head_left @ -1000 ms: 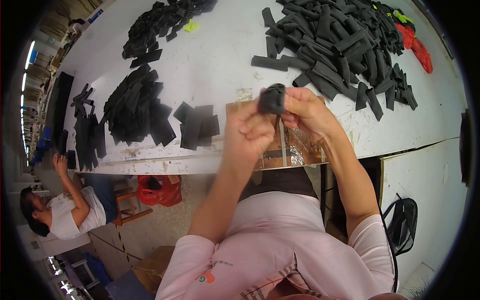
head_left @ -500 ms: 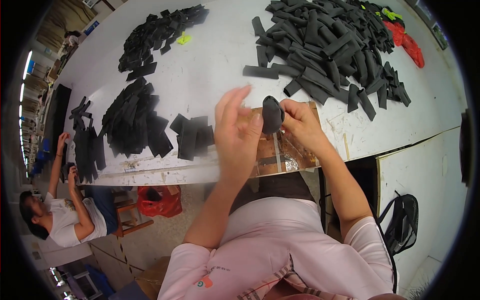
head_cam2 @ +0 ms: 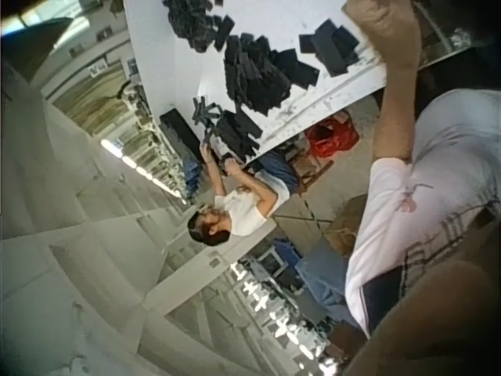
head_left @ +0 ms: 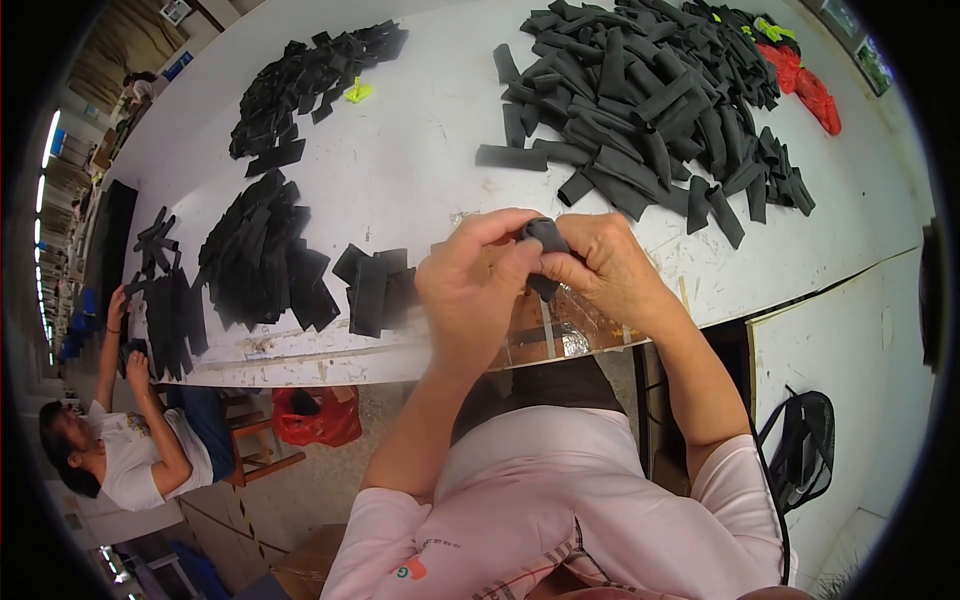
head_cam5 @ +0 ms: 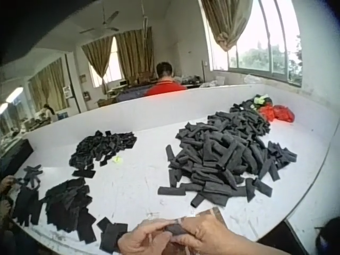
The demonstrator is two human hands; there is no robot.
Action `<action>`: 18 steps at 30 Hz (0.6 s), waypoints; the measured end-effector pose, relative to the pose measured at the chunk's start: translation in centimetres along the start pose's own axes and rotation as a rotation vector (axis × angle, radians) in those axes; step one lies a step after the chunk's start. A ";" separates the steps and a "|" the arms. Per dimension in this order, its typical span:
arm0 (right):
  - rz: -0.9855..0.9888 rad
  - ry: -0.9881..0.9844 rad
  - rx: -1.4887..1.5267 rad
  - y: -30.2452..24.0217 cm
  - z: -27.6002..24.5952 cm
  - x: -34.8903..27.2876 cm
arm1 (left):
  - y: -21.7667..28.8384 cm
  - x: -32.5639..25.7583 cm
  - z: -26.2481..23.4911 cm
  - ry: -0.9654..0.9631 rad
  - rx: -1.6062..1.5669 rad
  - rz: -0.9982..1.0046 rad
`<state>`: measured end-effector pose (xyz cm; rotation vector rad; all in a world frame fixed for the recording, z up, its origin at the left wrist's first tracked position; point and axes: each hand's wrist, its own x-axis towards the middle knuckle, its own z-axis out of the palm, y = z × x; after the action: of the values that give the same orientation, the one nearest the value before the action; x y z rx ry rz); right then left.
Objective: The recorder is applying glue to small black foam pieces using a thin rod.
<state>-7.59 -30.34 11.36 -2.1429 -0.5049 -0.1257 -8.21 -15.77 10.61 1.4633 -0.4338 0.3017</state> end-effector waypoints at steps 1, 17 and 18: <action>0.000 -0.004 0.079 0.2 0.4 -0.2 | 0.2 0.2 0.0 0.004 -0.001 -0.002; -0.002 -0.057 -0.103 0.1 0.9 -0.4 | -1.0 -0.1 0.0 0.034 -0.490 -0.262; -0.050 -0.022 -0.034 0.1 0.7 -0.6 | -0.1 0.7 0.1 -0.072 -0.356 -0.329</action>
<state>-8.14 -30.00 10.67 -2.1671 -0.5731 -0.1400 -7.52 -15.87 10.87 1.1736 -0.2800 -0.0897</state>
